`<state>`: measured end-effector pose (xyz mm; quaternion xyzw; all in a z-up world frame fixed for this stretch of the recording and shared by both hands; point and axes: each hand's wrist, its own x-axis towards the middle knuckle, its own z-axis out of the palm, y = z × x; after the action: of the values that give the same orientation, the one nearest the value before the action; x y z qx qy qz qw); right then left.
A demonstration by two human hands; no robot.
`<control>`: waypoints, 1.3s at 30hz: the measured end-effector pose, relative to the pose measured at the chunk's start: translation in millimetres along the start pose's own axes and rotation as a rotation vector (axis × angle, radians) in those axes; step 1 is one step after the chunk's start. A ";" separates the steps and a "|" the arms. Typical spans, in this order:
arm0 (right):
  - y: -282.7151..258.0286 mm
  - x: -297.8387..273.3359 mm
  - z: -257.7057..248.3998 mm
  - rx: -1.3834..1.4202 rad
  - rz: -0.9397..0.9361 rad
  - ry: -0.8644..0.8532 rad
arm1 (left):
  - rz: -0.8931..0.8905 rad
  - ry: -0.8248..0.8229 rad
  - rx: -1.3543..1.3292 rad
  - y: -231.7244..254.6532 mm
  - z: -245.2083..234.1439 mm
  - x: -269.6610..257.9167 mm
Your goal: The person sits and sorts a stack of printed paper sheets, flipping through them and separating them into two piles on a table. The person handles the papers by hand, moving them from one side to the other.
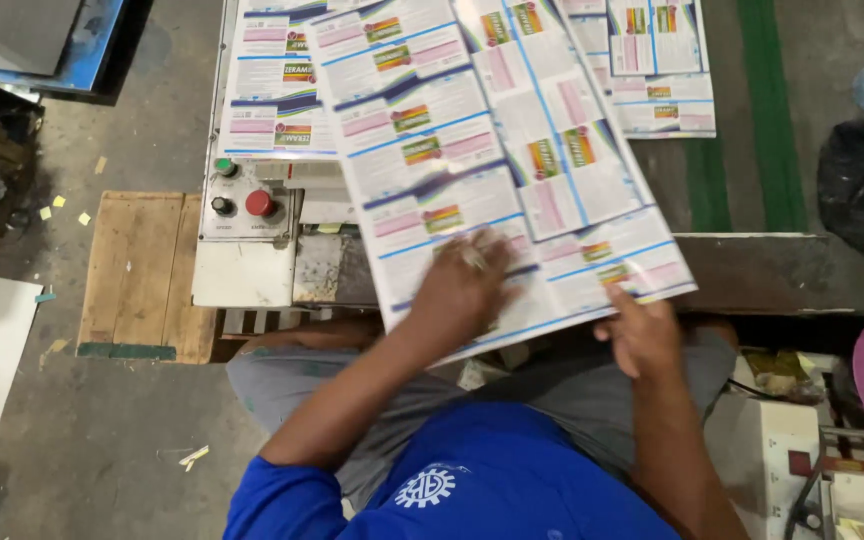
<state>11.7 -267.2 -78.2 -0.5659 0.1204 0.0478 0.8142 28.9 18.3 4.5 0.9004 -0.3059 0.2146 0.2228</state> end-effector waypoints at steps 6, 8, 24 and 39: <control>-6.9 -12.8 -61.1 0.028 -0.113 0.172 | -0.243 0.032 0.222 -134.2 -15.4 10.2; -7.7 -19.9 -73.0 0.014 -0.125 0.220 | -0.223 0.070 0.297 -149.3 -24.2 15.5; 7.8 -47.0 -132.4 -0.095 -0.147 0.425 | -0.241 0.165 0.353 -145.9 -46.8 3.5; -24.8 123.3 -82.2 -0.242 -0.144 0.215 | -0.277 0.206 0.183 -57.1 -66.5 -29.7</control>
<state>124.5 -359.9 -113.7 -0.6690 0.1595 -0.0573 0.7237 27.8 108.0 27.4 0.9237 -0.1340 0.2997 0.1976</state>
